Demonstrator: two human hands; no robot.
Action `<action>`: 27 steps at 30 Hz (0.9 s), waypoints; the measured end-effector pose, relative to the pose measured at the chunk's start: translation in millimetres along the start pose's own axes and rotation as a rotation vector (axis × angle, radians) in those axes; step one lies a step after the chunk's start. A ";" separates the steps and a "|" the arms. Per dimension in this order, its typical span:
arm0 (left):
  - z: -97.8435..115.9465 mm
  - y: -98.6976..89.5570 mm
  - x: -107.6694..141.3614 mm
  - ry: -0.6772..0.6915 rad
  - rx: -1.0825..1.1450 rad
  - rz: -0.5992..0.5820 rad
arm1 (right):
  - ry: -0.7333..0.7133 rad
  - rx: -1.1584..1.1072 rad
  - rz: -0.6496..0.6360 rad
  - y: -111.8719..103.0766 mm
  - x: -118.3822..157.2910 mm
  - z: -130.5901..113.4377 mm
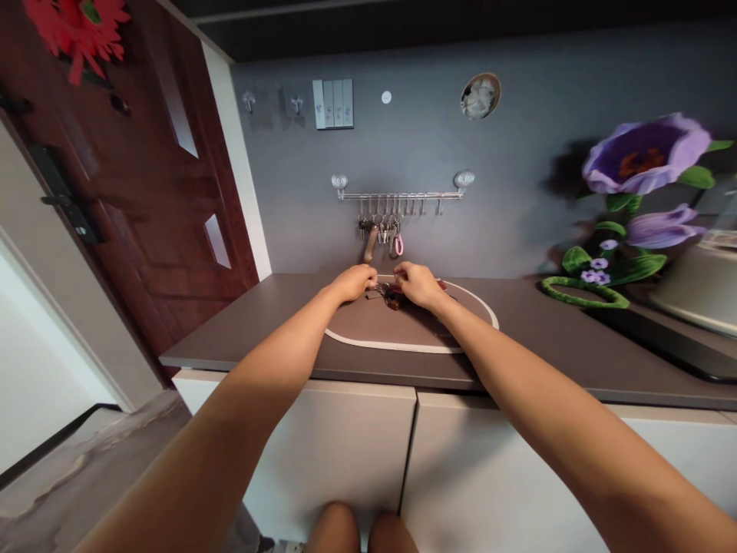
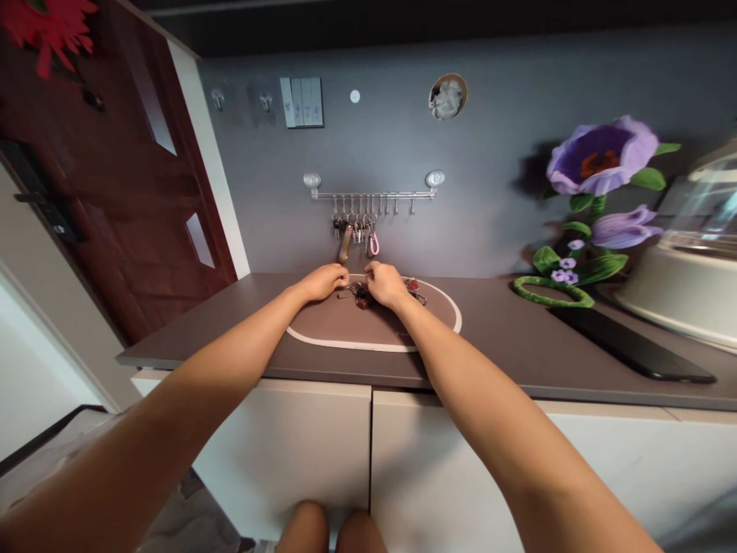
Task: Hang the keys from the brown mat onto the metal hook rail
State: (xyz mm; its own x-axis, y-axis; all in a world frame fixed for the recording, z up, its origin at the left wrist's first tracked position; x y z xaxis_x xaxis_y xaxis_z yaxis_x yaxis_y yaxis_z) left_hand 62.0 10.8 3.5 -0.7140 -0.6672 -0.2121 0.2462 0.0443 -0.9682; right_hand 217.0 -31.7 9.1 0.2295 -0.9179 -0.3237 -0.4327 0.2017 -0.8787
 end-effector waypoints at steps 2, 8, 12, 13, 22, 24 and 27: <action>0.5 -1.6 -0.5 -0.036 0.070 0.039 | -0.007 -0.004 0.004 0.9 -0.9 1.0; 0.9 1.0 -2.2 -0.154 0.487 0.107 | -0.024 -0.003 0.009 1.1 -1.0 0.8; 3.2 3.8 -2.7 -0.201 1.005 0.116 | -0.021 0.009 0.005 0.2 -0.6 -0.6; 4.7 3.3 -2.3 -0.207 1.108 0.117 | -0.023 0.012 0.002 0.2 -0.7 -0.9; 13.0 -9.6 2.5 -0.124 1.504 0.148 | -0.049 -0.025 0.038 -1.4 1.2 -4.2; 12.9 -11.0 2.6 -0.084 1.565 0.157 | -0.075 -0.048 0.082 -3.0 2.1 -6.4; 13.1 -12.5 2.5 -0.026 1.636 0.170 | -0.129 -0.101 0.150 -6.3 3.3 -10.1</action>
State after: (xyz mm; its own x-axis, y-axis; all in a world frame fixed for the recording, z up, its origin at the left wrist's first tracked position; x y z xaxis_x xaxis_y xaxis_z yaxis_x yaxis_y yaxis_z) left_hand 65.8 -1.2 16.8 -0.6018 -0.7492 -0.2768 0.7163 -0.6596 0.2279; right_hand 211.6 -39.5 17.1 0.2632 -0.8276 -0.4958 -0.5537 0.2913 -0.7801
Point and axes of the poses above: each hand's wrist, its own x-axis away from the middle knuckle, its own y-axis out of the palm, z = x × y, the point moved 2 cm from there along -x, towards the middle knuckle, and after that the axes turned 13 degrees about -z, right-handed, at the moved point
